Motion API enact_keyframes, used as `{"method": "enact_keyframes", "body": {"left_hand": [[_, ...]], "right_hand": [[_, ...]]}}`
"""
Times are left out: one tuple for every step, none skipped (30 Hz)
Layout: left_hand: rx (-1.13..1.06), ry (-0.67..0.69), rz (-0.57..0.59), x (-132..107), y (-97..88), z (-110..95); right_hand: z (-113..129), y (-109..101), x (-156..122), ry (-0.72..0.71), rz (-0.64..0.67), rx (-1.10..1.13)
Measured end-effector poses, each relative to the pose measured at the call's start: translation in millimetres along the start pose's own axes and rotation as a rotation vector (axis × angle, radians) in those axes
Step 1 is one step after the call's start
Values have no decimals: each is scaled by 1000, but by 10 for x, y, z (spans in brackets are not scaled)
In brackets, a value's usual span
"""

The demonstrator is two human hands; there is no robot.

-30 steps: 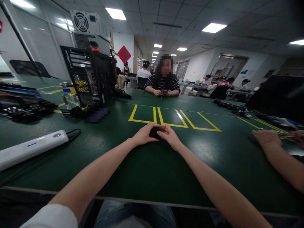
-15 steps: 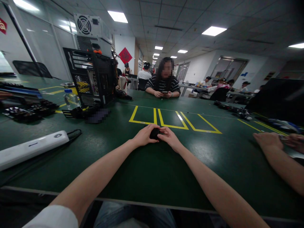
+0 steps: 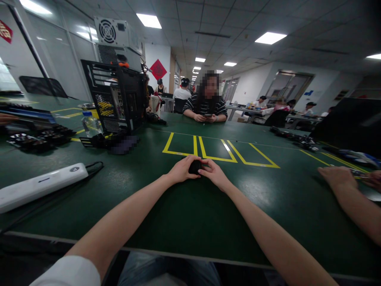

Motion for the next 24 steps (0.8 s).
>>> {"method": "enact_keyframes", "body": {"left_hand": [[0, 7, -4, 0, -2, -6], [2, 11, -8, 1, -3, -11], [5, 14, -11, 1, -3, -13], [8, 16, -12, 2, -2, -14], [12, 17, -12, 3, 0, -14], [15, 18, -11, 4, 2, -15], [17, 18, -10, 5, 3, -15], [18, 19, -9, 6, 3, -14], [18, 17, -7, 7, 2, -13], [17, 16, -4, 7, 1, -11], [16, 15, -1, 8, 0, -9], [14, 13, 2, 9, 0, -7], [12, 12, 6, 9, 1, -6], [10, 11, 8, 9, 1, -5], [7, 9, 11, 8, 3, -4], [4, 8, 12, 8, 4, -3], [1, 5, 12, 7, 6, -2], [-2, 3, 11, 7, 7, -1], [-5, 1, 9, 6, 6, 0], [-8, -2, 6, 6, 4, 1], [-10, -4, 3, 6, 1, 0], [-12, -5, 1, 6, -2, -1], [-13, -5, 0, 6, -4, -3], [-15, -4, 2, 7, -5, -7]], "right_hand": [[-6, -6, 1, -6, -1, 6], [-13, -16, 4, -11, -5, 5], [-19, -29, 9, -16, -14, 0], [-24, -46, 15, -19, -29, -8], [-26, -65, 21, -23, -45, -17], [-27, -81, 27, -25, -61, -25], [-26, -91, 32, -27, -71, -31], [-22, -96, 36, -30, -78, -35], [-17, -97, 39, -33, -82, -41], [-14, -95, 41, -33, -83, -49], [-11, -95, 41, -31, -85, -58], [-11, -94, 40, -26, -87, -67], [-14, -91, 39, -18, -86, -75], [-21, -82, 37, -8, -80, -80], [-27, -70, 34, 2, -70, -80], [-29, -55, 30, 7, -58, -74], [-27, -40, 24, 8, -46, -61], [-22, -24, 18, 5, -35, -43], [-13, -12, 11, -2, -27, -25], [-6, -2, 5, -9, -22, -8], [-1, 2, 0, -16, -21, 3], [-1, 1, -2, -19, -25, 5], [-6, -8, -3, -20, -35, -1], [-12, -26, -1, -20, -52, -12]]}}
Point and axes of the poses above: each hand's wrist, its own x-axis towards the middle knuckle, its own y-axis out of the palm, z = x × y, the point moved 10 cm from there along x, towards the middle knuckle, and after that the axes turned 11 degrees about x, right-handed, at the moved point
